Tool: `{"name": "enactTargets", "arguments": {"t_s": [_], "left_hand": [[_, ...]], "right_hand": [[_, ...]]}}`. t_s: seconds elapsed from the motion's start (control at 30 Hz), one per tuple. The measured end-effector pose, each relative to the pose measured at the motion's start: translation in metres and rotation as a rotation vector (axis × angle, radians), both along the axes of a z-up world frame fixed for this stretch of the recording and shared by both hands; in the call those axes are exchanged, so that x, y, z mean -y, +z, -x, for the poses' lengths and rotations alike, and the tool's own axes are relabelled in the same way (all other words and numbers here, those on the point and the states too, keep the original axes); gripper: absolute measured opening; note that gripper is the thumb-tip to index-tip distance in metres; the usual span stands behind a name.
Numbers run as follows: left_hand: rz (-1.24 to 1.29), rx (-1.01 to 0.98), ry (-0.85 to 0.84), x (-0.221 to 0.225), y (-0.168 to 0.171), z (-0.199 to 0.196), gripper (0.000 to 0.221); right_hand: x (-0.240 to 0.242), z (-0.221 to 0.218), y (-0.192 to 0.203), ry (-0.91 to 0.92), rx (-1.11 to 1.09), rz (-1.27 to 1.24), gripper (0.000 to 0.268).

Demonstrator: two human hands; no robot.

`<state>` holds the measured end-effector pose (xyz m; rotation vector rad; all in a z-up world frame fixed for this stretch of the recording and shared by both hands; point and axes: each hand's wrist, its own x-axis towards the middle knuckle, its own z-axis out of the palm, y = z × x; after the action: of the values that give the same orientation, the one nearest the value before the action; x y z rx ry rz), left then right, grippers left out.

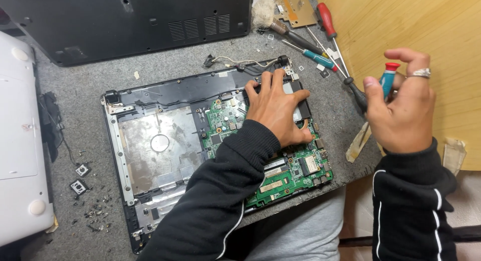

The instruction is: The person is working on the internal components of a laptop, using a screwdriver to handle screws and repositioning the cooling fan and motherboard parts.

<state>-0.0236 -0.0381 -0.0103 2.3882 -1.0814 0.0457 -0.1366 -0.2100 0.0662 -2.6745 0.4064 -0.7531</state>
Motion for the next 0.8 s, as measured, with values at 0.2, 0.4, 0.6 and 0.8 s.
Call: {"name": "enactTargets", "arguments": {"t_s": [0.2,0.4,0.6,0.8], "left_hand": [[-0.046,0.004,0.001,0.0,0.002,0.0,0.081],[-0.003,0.022,0.002,-0.002,-0.001,0.0,0.074],[0.102,-0.12,-0.102,-0.009,0.007,-0.001,0.074],[0.129,-0.119,-0.099,-0.006,0.0,0.0,0.079]], "right_hand": [[0.036,-0.023,-0.053,-0.058,-0.4,-0.008,0.045],[0.05,-0.044,-0.082,0.168,-0.048,0.183,0.02],[0.062,-0.097,-0.099,0.058,-0.287,0.345,0.045],[0.064,-0.106,-0.097,0.042,-0.415,0.414,0.035]]}}
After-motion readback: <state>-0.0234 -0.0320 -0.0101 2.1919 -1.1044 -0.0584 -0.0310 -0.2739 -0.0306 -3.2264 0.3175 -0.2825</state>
